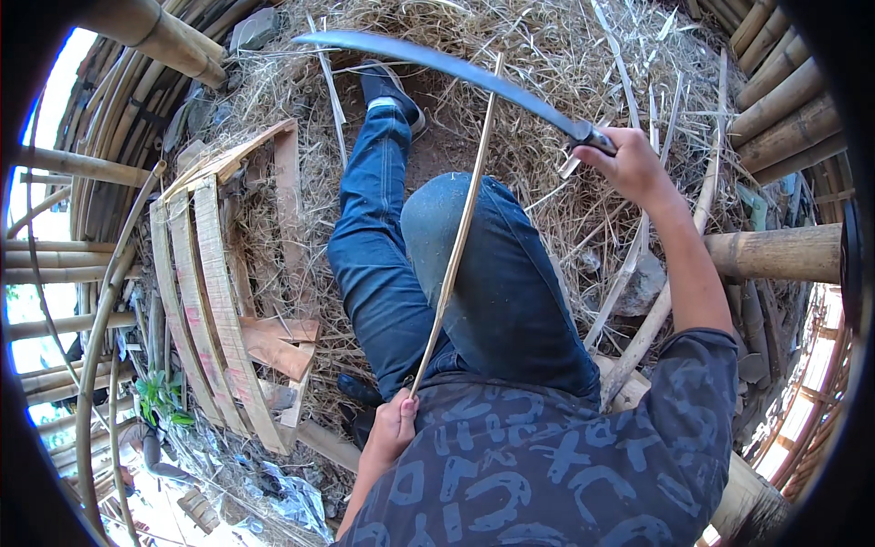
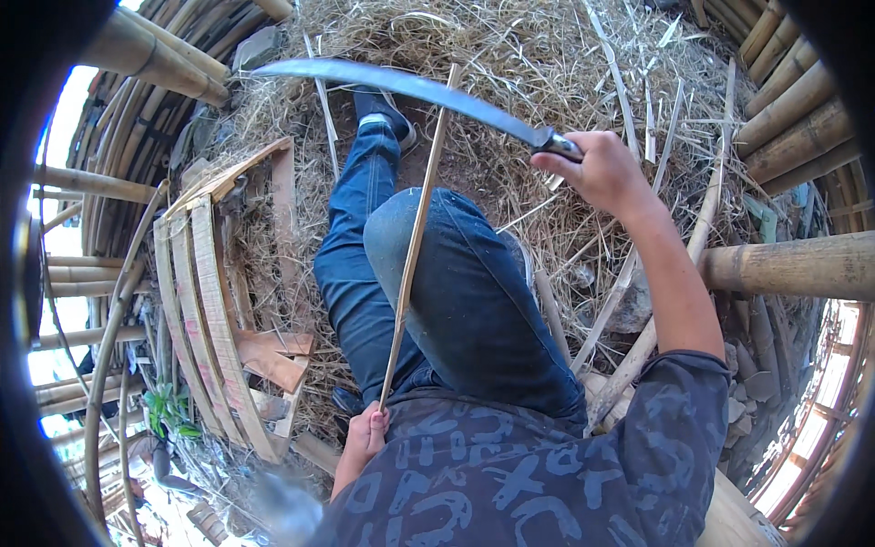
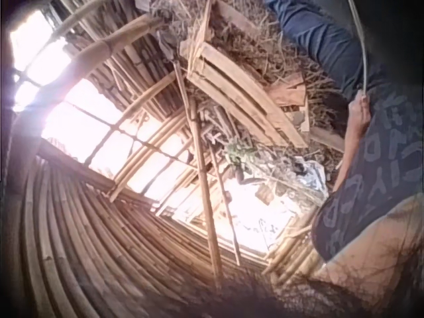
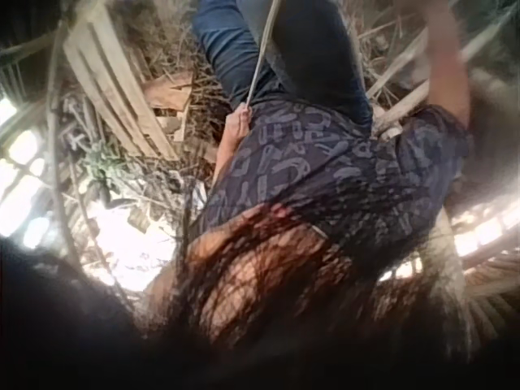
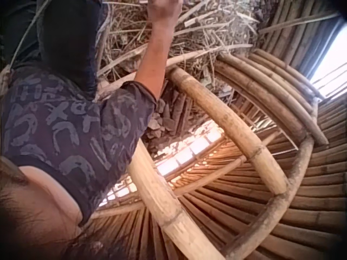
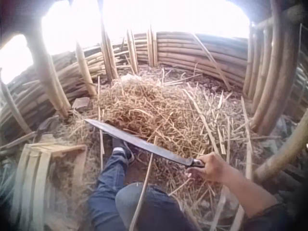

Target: The person scrapes a long thin stick with a large curved blade while holding the stick steady against their leg and turning it over.

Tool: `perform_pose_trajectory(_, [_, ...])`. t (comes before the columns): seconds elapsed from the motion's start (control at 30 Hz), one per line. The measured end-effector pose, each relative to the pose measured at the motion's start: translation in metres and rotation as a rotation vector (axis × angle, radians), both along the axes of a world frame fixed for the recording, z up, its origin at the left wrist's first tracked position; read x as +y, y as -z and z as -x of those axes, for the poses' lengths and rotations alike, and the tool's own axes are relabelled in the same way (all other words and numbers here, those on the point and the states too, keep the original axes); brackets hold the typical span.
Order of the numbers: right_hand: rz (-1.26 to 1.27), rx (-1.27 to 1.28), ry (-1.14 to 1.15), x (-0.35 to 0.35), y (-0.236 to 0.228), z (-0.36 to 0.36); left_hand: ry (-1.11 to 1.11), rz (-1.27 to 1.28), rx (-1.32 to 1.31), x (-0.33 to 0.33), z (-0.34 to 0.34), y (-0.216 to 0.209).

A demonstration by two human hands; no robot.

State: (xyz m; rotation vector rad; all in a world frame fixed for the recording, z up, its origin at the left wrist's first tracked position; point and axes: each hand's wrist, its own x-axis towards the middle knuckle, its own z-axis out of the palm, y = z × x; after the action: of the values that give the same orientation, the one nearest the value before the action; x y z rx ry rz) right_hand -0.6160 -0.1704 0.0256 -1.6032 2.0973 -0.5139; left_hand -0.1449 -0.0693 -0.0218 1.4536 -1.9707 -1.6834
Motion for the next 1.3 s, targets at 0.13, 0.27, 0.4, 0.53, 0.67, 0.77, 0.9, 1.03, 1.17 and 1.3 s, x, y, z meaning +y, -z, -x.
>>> perform_pose_trajectory(0.13, [0.004, -0.048, -0.031, 0.009, -0.019, -0.023, 0.009, 0.067, -0.027, -0.002, 0.000, -0.001])
perform_pose_trajectory(0.27, [-0.032, 0.103, -0.305, 0.018, -0.023, -0.065, 0.007, 0.109, -0.049, -0.002, 0.001, -0.002])
perform_pose_trajectory(0.4, [-0.064, -0.028, -0.213, 0.012, -0.027, -0.048, -0.046, 0.146, -0.027, -0.001, 0.003, -0.004])
perform_pose_trajectory(0.53, [-0.060, -0.005, -0.172, 0.005, -0.021, -0.027, -0.099, 0.032, 0.038, 0.003, 0.004, -0.002])
perform_pose_trajectory(0.67, [0.034, 0.111, -0.115, 0.008, -0.012, 0.013, -0.081, 0.014, 0.058, 0.002, 0.003, -0.004])
perform_pose_trajectory(0.77, [0.098, 0.205, -0.114, 0.006, -0.017, 0.010, -0.100, -0.021, 0.103, 0.006, 0.000, 0.005])
perform_pose_trajectory(0.9, [0.203, 0.109, -0.158, 0.014, -0.015, -0.043, -0.124, -0.035, 0.064, 0.012, -0.001, 0.001])
perform_pose_trajectory(1.03, [0.144, 0.285, -0.434, 0.007, -0.015, -0.056, -0.093, 0.006, 0.040, 0.012, 0.001, -0.001])
perform_pose_trajectory(1.17, [0.040, 0.076, -0.067, -0.017, -0.004, 0.020, -0.157, -0.013, 0.085, 0.012, 0.005, -0.008])
perform_pose_trajectory(1.3, [0.036, 0.221, -0.073, -0.013, -0.003, 0.018, -0.138, -0.029, 0.096, 0.010, 0.008, -0.006])
